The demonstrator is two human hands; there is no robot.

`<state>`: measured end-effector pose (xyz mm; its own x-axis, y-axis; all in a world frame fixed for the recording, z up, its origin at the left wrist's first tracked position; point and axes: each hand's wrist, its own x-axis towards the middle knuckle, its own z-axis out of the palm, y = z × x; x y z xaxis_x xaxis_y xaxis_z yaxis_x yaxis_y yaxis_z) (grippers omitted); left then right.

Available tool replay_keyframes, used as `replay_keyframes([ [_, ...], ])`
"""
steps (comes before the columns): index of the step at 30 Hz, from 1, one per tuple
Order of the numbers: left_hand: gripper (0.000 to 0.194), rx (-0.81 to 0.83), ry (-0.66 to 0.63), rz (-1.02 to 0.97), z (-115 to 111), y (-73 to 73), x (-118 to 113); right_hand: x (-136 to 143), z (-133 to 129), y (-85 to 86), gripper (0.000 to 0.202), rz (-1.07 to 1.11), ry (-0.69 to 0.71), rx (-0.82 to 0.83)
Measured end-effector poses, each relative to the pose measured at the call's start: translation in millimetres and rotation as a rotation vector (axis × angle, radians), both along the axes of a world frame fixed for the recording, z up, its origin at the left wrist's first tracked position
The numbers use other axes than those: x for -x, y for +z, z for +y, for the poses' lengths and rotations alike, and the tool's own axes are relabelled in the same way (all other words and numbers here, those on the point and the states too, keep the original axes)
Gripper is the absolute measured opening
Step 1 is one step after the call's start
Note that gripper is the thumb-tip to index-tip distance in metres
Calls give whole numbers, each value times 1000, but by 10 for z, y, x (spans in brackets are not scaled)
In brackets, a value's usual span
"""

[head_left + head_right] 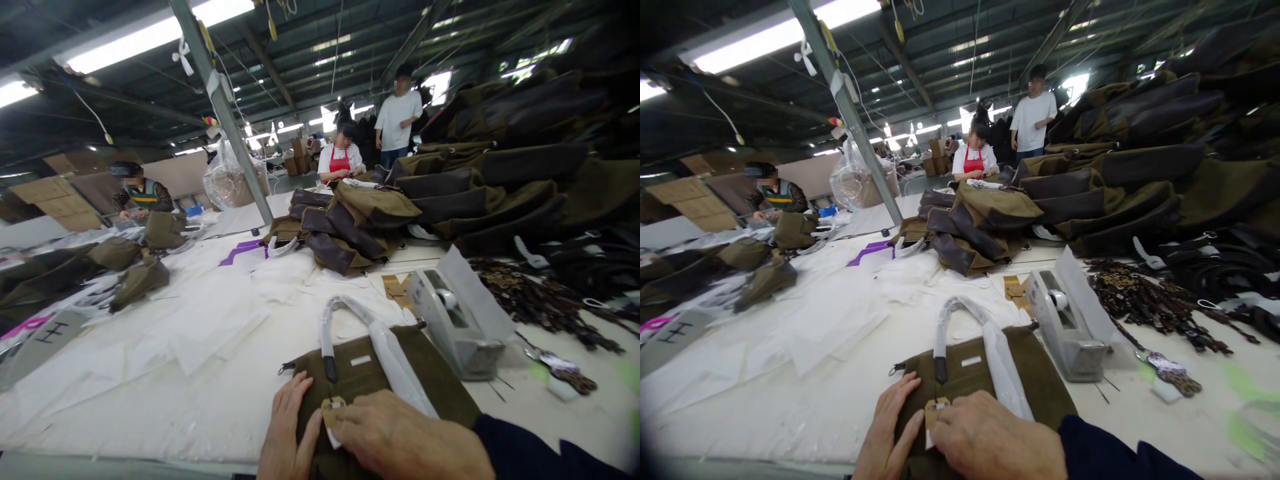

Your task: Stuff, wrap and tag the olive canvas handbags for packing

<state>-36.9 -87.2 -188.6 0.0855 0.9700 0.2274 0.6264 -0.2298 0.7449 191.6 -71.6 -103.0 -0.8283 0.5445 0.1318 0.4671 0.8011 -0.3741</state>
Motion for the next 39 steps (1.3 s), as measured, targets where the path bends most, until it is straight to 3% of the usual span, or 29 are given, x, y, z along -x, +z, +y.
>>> replay_keyframes([
  [4,41,96,-71,3,44,215,-30,60,-84,-138,15,-36,-10,-90],
  [7,48,155,-247,81,94,307,-125,58,-126,-176,16,-79,-53,-93],
  [10,45,262,-443,171,148,303,-179,-74,-98,6,14,-107,-42,-14],
  [13,47,291,-489,192,181,227,-150,-376,21,275,22,32,-40,131],
  [16,50,244,-467,147,184,117,-115,-722,110,302,44,124,-185,191],
  [21,51,209,-425,63,137,34,-166,-996,4,-102,52,38,-206,315],
  [24,53,224,-419,39,115,171,-187,-1018,-84,-181,52,80,-229,346],
  [27,39,274,-372,24,183,444,-205,-1033,-115,-153,50,144,-229,366],
  [30,31,213,-196,-11,412,662,-271,-1045,-119,-168,50,178,-227,357],
  [32,30,209,-119,61,640,683,-334,-1041,-125,-206,50,184,-240,344],
  [36,18,273,-84,243,1085,497,-469,-997,-144,-226,49,158,-275,320],
  [39,10,275,-92,277,1268,373,-578,-951,-154,-188,49,100,-284,293],
])
